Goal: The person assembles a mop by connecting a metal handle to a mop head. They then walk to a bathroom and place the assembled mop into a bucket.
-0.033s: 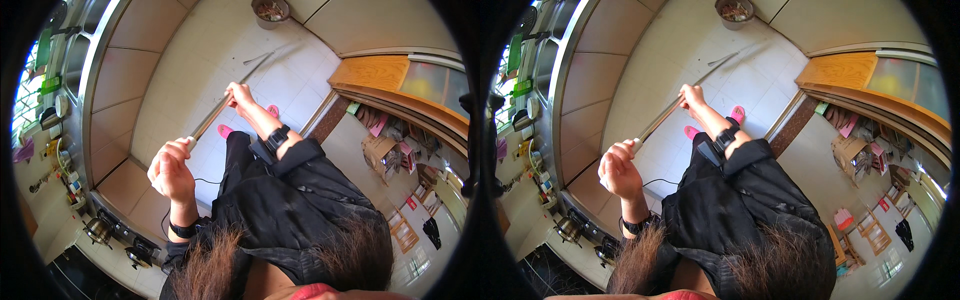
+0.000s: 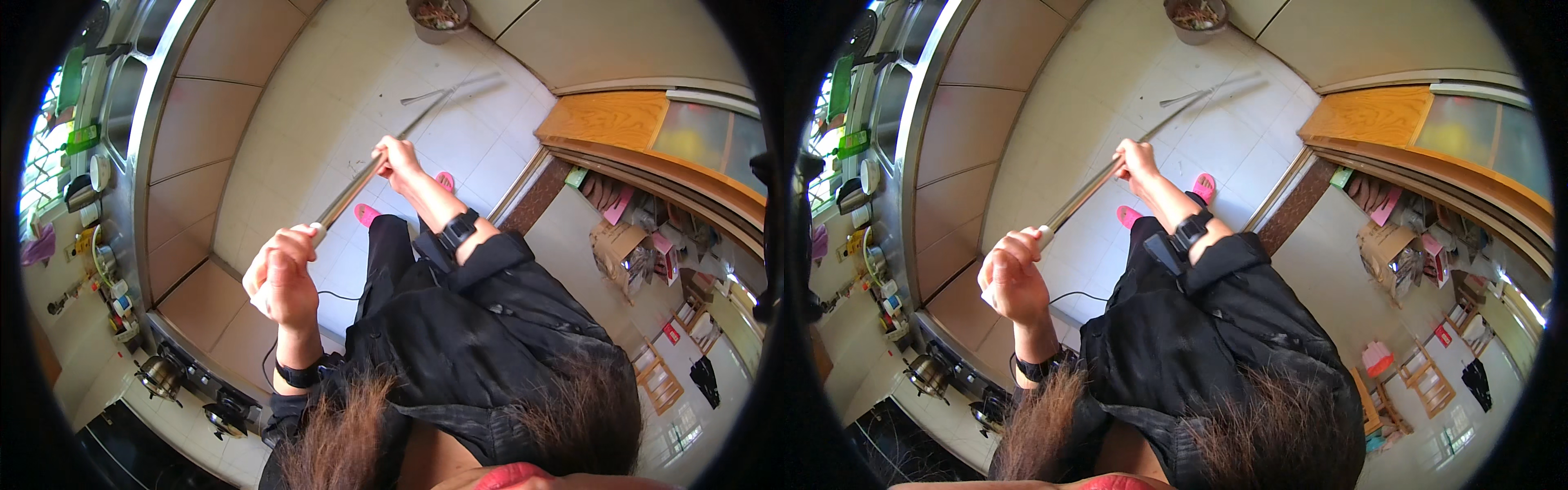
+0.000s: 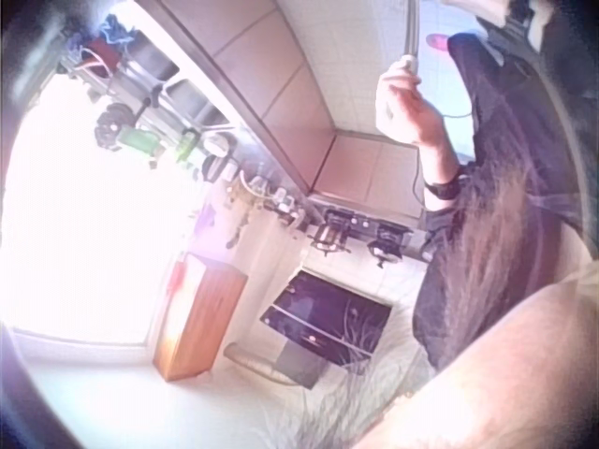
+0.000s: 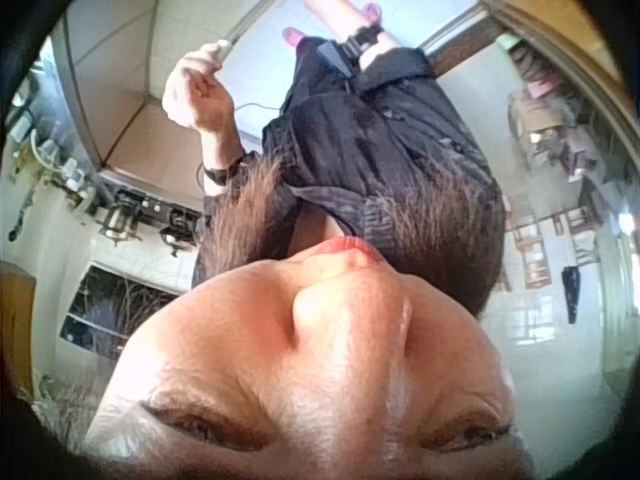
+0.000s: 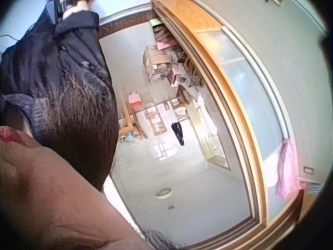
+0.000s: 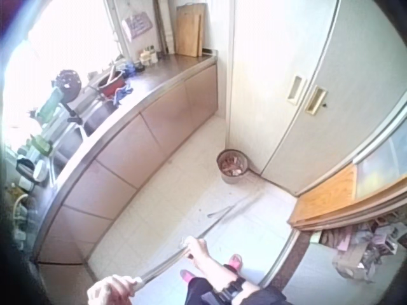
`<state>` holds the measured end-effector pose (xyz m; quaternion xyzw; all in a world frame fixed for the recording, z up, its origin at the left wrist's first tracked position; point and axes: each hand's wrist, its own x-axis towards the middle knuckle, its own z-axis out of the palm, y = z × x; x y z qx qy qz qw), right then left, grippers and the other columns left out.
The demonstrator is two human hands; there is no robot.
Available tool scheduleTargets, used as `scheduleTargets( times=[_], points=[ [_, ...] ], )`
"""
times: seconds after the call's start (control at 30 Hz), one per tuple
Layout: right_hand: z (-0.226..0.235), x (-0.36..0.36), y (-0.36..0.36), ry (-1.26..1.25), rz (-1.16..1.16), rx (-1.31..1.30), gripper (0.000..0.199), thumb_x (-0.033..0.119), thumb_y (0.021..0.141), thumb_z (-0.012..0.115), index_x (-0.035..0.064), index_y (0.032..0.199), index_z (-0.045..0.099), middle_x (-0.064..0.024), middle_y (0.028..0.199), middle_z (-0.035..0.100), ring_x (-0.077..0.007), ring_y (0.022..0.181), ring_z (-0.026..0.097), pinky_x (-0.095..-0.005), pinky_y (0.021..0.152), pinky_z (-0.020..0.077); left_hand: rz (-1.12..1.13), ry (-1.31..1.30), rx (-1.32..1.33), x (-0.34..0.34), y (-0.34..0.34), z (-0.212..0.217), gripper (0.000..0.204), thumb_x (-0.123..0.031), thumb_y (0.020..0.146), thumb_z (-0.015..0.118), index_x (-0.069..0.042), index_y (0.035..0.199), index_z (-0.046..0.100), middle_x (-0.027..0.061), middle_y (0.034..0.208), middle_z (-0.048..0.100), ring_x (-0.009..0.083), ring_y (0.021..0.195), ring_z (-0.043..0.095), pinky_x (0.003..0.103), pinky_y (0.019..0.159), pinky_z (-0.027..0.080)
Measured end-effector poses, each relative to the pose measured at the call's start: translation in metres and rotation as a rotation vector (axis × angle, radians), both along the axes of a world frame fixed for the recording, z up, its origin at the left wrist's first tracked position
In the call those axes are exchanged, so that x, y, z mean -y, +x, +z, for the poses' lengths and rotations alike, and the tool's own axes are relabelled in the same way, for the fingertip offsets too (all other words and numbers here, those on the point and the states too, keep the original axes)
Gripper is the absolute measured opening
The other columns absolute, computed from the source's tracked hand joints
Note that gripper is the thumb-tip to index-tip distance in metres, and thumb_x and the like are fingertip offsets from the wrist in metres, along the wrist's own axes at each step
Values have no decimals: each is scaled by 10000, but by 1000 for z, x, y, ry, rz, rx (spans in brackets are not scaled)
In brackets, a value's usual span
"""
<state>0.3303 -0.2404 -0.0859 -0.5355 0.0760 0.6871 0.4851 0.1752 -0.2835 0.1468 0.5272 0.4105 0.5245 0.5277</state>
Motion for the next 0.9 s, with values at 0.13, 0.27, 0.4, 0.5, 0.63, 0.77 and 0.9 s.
scheduleTargets(
  times=[0.13, 0.27, 0.4, 0.5, 0.63, 0.77, 0.9],
  points=[
    [-17, 20, 55, 46, -168, -98, 184, 145, 822, 503, 128, 653, 433, -7, 559, 446, -121, 454, 383, -269, 460, 389, -293, 26, -26, -12, 25, -27, 219, -77, 862, 500, 1, 659, 527, 94, 617, 508, 230, 649, 534, 496, 867, 484],
    [-84, 11, 141, 138, -279, -89, 170, 159, 835, 499, 115, 675, 469, -10, 580, 487, -125, 473, 434, -281, 441, 397, -472, 71, -86, -39, 86, -75, 183, -20, 888, 562, 16, 711, 591, 116, 706, 617, 250, 773, 634, 519, 930, 486],
    [-112, -9, 207, 9, -379, 259, 126, 135, 815, 544, 77, 703, 539, -33, 605, 541, -137, 502, 515, -299, 449, 443, -505, 149, -156, -52, 165, -139, 113, 27, 844, 601, 37, 732, 598, 139, 736, 649, 255, 787, 668, 427, 938, 500],
    [-110, -16, 231, -189, -155, 501, 152, 153, 775, 588, 6, 741, 574, -56, 614, 556, -162, 434, 504, -326, 413, 431, -525, 182, -183, -53, 185, -152, 93, 16, 825, 607, 32, 734, 599, 150, 721, 634, 275, 753, 665, 422, 890, 517],
    [-130, -5, 218, -240, 113, 519, 177, 153, 752, 596, 22, 635, 569, -62, 444, 472, -172, 342, 471, -329, 328, 359, -551, 254, -316, -60, 165, -115, 86, -14, 784, 603, 27, 709, 591, 146, 664, 592, 308, 627, 629, 389, 760, 550],
    [-103, 17, 136, -163, 14, 221, 166, 106, 755, 590, 20, 629, 524, -55, 520, 482, -149, 349, 456, -299, 300, 334, -670, 203, -336, -70, 115, -42, 74, 12, 760, 578, 36, 690, 572, 135, 641, 575, 307, 623, 627, 385, 721, 551],
    [-78, 40, 55, -160, -18, -7, 164, 93, 778, 582, 45, 634, 521, -46, 539, 480, -127, 375, 449, -290, 337, 357, -584, -11, -398, -53, 86, 14, 158, -116, 689, 576, 17, 611, 546, 122, 563, 533, 251, 556, 573, 444, 744, 536]
  ],
)
